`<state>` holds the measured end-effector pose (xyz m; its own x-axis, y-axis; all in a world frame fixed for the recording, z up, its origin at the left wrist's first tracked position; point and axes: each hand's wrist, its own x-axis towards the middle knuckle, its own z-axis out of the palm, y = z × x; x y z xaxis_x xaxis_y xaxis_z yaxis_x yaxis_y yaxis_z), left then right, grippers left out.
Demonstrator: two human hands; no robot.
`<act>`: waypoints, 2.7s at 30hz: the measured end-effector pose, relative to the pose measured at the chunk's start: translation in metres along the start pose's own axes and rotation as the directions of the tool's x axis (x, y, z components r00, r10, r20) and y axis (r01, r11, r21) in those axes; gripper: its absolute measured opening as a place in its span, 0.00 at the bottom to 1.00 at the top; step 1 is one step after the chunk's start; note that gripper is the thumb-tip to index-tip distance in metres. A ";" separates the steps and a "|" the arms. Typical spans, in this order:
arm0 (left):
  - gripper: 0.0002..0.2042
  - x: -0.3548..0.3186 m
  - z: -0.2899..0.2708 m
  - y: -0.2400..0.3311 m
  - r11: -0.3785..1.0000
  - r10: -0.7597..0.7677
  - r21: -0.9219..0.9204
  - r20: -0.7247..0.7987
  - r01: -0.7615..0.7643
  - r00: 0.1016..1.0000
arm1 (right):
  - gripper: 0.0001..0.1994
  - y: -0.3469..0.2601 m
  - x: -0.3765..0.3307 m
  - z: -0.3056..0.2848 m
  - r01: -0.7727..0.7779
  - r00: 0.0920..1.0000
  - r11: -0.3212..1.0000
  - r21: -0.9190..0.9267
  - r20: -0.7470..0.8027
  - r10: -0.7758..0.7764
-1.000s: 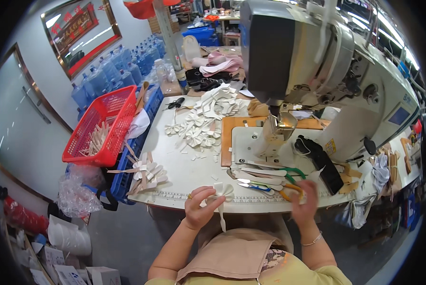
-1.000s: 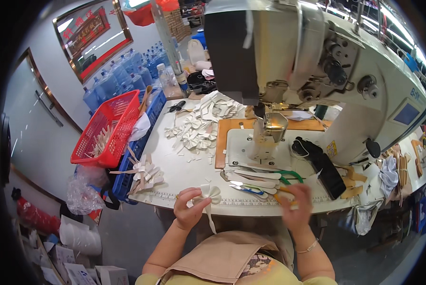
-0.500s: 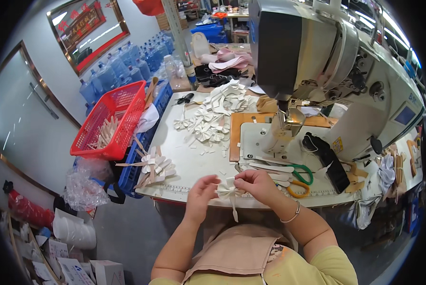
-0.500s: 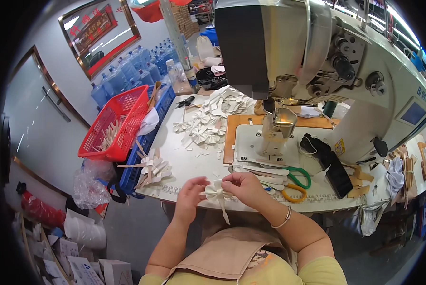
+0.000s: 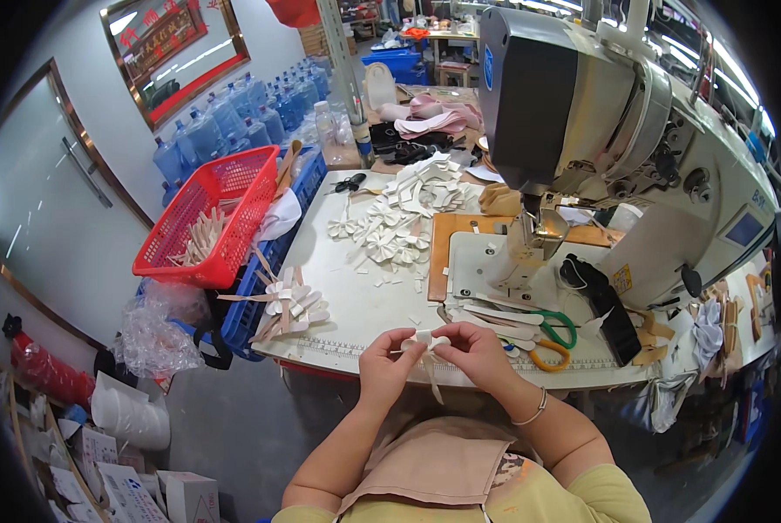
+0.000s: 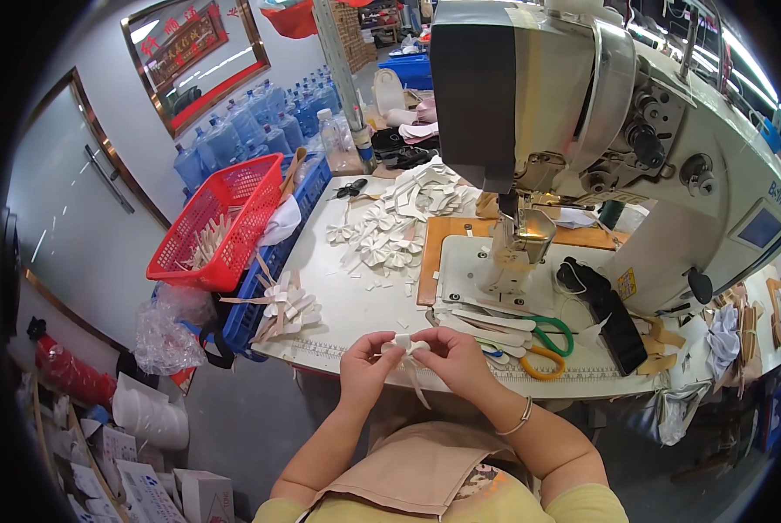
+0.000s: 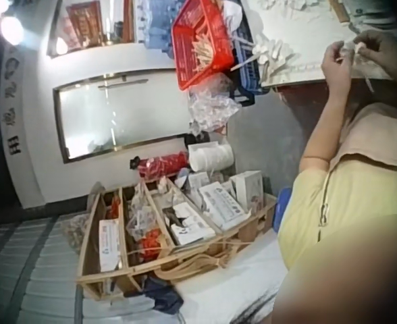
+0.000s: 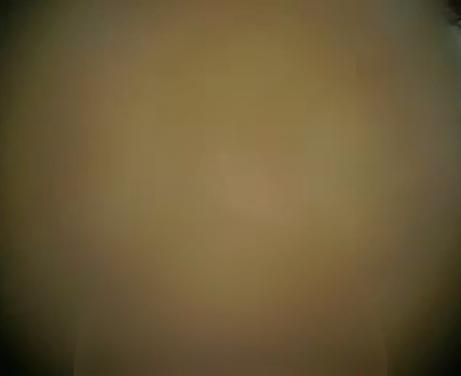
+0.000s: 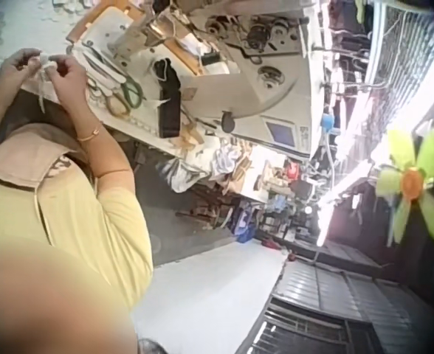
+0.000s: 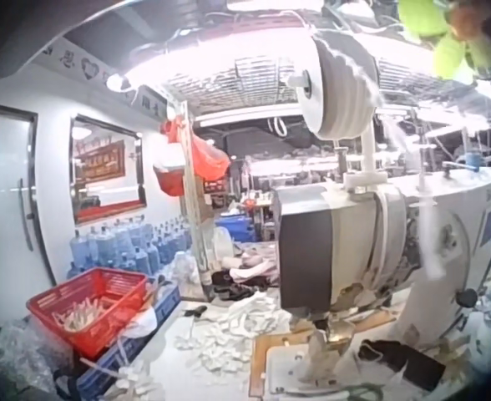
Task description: Assembling and stitching decorative fabric bows or flowers for shoes at a workstation.
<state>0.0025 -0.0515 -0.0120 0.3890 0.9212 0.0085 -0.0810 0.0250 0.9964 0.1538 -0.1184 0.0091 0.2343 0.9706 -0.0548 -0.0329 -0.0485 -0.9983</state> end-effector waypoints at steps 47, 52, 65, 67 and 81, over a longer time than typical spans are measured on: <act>0.04 -0.002 -0.036 -0.003 0.551 -0.261 -0.744 0.277 0.378 0.925 | 0.07 -0.001 0.011 -0.082 0.041 0.956 0.271 -0.962 -0.041 -0.291; 0.02 0.000 -0.034 -0.010 0.648 -0.206 -0.674 0.293 0.354 0.934 | 0.05 -0.040 -0.008 -0.056 0.386 0.857 0.545 -0.744 0.069 -0.511; 0.03 -0.007 -0.022 0.001 0.687 -0.170 -0.693 0.136 0.217 0.976 | 0.04 -0.039 -0.022 -0.005 0.430 0.896 0.625 -0.652 0.222 -0.385; 0.03 -0.007 -0.021 0.000 0.707 -0.158 -0.681 0.112 0.192 0.981 | 0.05 -0.036 -0.020 -0.005 0.446 0.890 0.623 -0.642 0.247 -0.382; 0.04 -0.008 -0.015 -0.001 0.705 -0.158 -0.686 0.090 0.176 0.983 | 0.05 -0.032 -0.018 -0.007 0.402 0.915 0.725 -0.560 0.209 -0.345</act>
<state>-0.0145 -0.0525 -0.0145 0.4780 0.8669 -0.1415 -0.6186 0.4467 0.6464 0.1577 -0.1357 0.0423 0.0223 0.9540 0.2990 0.6143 0.2229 -0.7569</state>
